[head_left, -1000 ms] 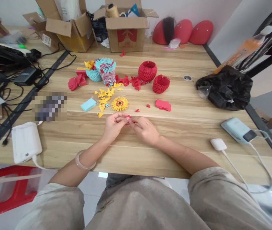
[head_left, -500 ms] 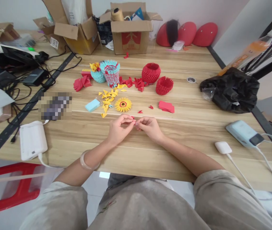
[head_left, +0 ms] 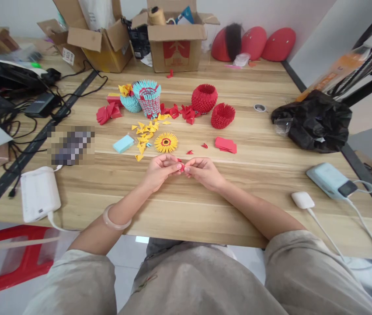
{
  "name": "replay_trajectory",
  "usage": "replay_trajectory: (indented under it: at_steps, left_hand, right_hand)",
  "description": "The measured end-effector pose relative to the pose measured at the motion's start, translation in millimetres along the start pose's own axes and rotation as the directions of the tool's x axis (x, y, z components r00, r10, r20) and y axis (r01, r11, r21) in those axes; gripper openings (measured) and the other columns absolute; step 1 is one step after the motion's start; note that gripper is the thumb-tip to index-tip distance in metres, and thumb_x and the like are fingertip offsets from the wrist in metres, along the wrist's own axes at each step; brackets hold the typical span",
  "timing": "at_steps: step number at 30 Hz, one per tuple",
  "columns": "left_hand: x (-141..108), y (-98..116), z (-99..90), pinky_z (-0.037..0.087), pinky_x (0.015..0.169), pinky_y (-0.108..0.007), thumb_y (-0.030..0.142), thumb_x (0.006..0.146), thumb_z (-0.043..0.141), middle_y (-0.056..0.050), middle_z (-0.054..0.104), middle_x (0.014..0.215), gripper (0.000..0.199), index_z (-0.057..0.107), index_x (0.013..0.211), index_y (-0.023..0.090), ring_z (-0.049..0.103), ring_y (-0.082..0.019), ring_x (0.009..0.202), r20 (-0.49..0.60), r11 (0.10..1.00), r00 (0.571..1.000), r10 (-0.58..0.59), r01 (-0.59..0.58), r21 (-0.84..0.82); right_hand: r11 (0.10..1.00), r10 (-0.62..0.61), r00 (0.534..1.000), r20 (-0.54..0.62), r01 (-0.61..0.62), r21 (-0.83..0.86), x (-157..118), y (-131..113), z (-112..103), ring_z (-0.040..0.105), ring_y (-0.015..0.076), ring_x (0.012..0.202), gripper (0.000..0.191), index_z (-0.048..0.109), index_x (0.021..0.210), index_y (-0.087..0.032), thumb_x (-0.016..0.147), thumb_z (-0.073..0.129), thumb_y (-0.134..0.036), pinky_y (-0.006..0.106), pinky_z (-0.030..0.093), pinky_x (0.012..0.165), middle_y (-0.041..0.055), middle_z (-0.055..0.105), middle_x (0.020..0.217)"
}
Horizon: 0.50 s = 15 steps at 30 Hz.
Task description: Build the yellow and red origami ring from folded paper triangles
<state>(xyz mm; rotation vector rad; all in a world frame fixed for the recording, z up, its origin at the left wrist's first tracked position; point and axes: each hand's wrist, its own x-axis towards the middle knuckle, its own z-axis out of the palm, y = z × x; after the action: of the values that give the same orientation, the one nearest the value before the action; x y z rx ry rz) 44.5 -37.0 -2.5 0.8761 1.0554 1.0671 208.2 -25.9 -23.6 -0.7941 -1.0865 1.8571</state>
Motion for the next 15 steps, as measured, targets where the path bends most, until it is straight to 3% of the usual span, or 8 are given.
replay_trajectory:
  at_steps: [3,7,9,12,15]
  left_hand:
    - [-0.9,-2.9,-0.6,0.055,0.064,-0.029,0.027,0.052,0.082,-0.002,0.070,0.066,0.031,0.059,0.070,0.015,0.066,-0.014,0.060,0.003,0.983,0.993,0.116,-0.116,0.143]
    - [-5.5,-6.7,0.5,0.054,0.063,-0.027,0.025,0.059,0.076,-0.003,0.070,0.069,0.022,0.059,0.069,0.016,0.066,-0.015,0.063,0.004,0.905,0.961,0.277,-0.263,0.336]
    - [-8.4,-8.5,0.7,0.053,0.063,-0.026,0.025,0.063,0.073,-0.003,0.069,0.070,0.017,0.059,0.069,0.016,0.066,-0.015,0.065,-0.008,0.830,0.923,0.385,-0.343,0.441]
    - [-11.0,-11.3,-0.7,0.052,0.063,-0.024,0.024,0.067,0.069,-0.001,0.067,0.067,0.012,0.058,0.067,0.017,0.064,-0.014,0.065,-0.024,0.671,0.830,0.557,-0.433,0.602]
    - [-12.1,-13.0,-2.0,0.051,0.064,-0.024,0.024,0.069,0.068,-0.001,0.068,0.068,0.011,0.059,0.066,0.018,0.064,-0.013,0.063,-0.001,0.545,0.760,0.650,-0.465,0.698]
  right_hand:
    - [0.999,-0.010,1.000,0.001,0.010,-0.035,0.4,2.3,-0.6,0.053,0.0066,0.054,0.017,0.065,0.066,-0.014,0.061,0.076,-0.026,0.022,0.043,0.055,-0.0011,0.064,0.060]
    - [0.994,-0.032,0.996,-0.082,0.023,-0.106,-0.5,5.0,1.1,0.050,0.0057,0.049,0.016,0.063,0.060,-0.014,0.059,0.076,-0.023,0.020,0.040,0.051,-0.0024,0.061,0.053]
    - [0.991,-0.049,0.994,-0.098,0.037,-0.129,-1.9,5.0,2.3,0.053,0.0066,0.050,0.015,0.065,0.063,-0.014,0.059,0.076,-0.024,0.021,0.042,0.052,-0.0016,0.063,0.055]
    - [0.993,-0.060,0.996,-0.061,0.054,-0.108,-4.2,4.2,3.9,0.060,0.0093,0.060,0.019,0.070,0.073,-0.015,0.060,0.077,-0.025,0.025,0.049,0.064,0.0005,0.069,0.067]
    - [0.986,-0.113,0.992,-0.054,0.105,-0.131,-5.3,4.7,5.1,0.063,0.0113,0.067,0.020,0.072,0.077,-0.017,0.061,0.077,-0.028,0.029,0.052,0.072,0.0009,0.071,0.072]
